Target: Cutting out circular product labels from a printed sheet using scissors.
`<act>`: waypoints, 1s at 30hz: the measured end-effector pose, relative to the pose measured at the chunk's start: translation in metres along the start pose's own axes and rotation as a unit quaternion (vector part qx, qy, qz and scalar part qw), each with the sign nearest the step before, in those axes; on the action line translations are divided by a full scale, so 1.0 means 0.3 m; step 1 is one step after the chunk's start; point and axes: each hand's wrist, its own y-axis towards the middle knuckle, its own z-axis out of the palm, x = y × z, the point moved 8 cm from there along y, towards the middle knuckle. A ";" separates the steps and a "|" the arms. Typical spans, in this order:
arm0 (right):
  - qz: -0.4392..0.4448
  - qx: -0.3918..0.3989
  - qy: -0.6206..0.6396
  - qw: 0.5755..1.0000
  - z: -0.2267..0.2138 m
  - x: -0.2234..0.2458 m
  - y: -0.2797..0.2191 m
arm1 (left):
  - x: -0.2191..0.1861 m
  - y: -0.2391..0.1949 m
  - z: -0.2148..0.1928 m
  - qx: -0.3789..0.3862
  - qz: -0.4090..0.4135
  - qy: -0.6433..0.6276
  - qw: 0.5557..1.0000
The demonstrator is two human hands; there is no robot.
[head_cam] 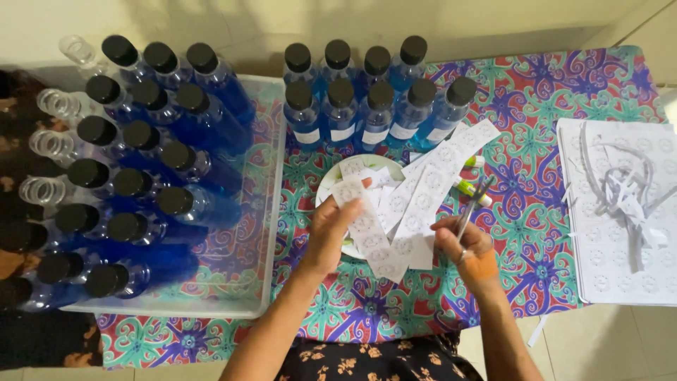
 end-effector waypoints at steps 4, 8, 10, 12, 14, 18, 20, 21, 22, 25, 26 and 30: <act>-0.010 -0.071 -0.036 0.997 -0.093 -0.119 0.075 | 0.090 0.073 -0.072 -0.104 -0.051 -0.123 0.986; -0.057 -0.146 -0.113 0.981 -0.123 -0.117 0.098 | 0.223 0.137 -0.153 -0.077 -0.051 -0.204 0.975; -0.068 -0.164 -0.114 0.977 -0.116 -0.112 0.093 | 0.236 0.135 -0.161 -0.063 -0.057 -0.217 0.973; -0.088 -0.158 -0.149 0.972 -0.088 -0.076 0.086 | 0.246 0.138 -0.164 -0.053 -0.068 -0.236 0.968; -0.096 -0.156 -0.156 0.971 -0.084 -0.071 0.091 | 0.273 0.156 -0.184 -0.039 -0.071 -0.245 0.966; -0.100 -0.157 -0.167 0.968 -0.090 -0.082 0.085 | 0.292 0.159 -0.207 -0.031 -0.079 -0.264 0.961; -0.101 -0.158 -0.171 0.967 -0.089 -0.086 0.090 | 0.285 0.163 -0.206 -0.029 -0.078 -0.264 0.961; -0.102 -0.158 -0.175 0.966 -0.089 -0.088 0.090 | 0.282 0.162 -0.205 -0.029 -0.077 -0.266 0.961; -0.104 -0.157 -0.175 0.966 -0.088 -0.084 0.088 | 0.278 0.158 -0.204 -0.028 -0.075 -0.266 0.961; -0.096 -0.159 -0.159 0.970 -0.091 -0.081 0.089 | 0.267 0.151 -0.204 -0.024 -0.069 -0.267 0.961; -0.098 -0.159 -0.150 0.971 -0.092 -0.078 0.089 | 0.266 0.151 -0.201 -0.010 -0.067 -0.273 0.960; -0.101 -0.164 -0.142 0.971 -0.098 -0.090 0.098 | 0.244 0.141 -0.181 0.021 -0.058 -0.279 0.958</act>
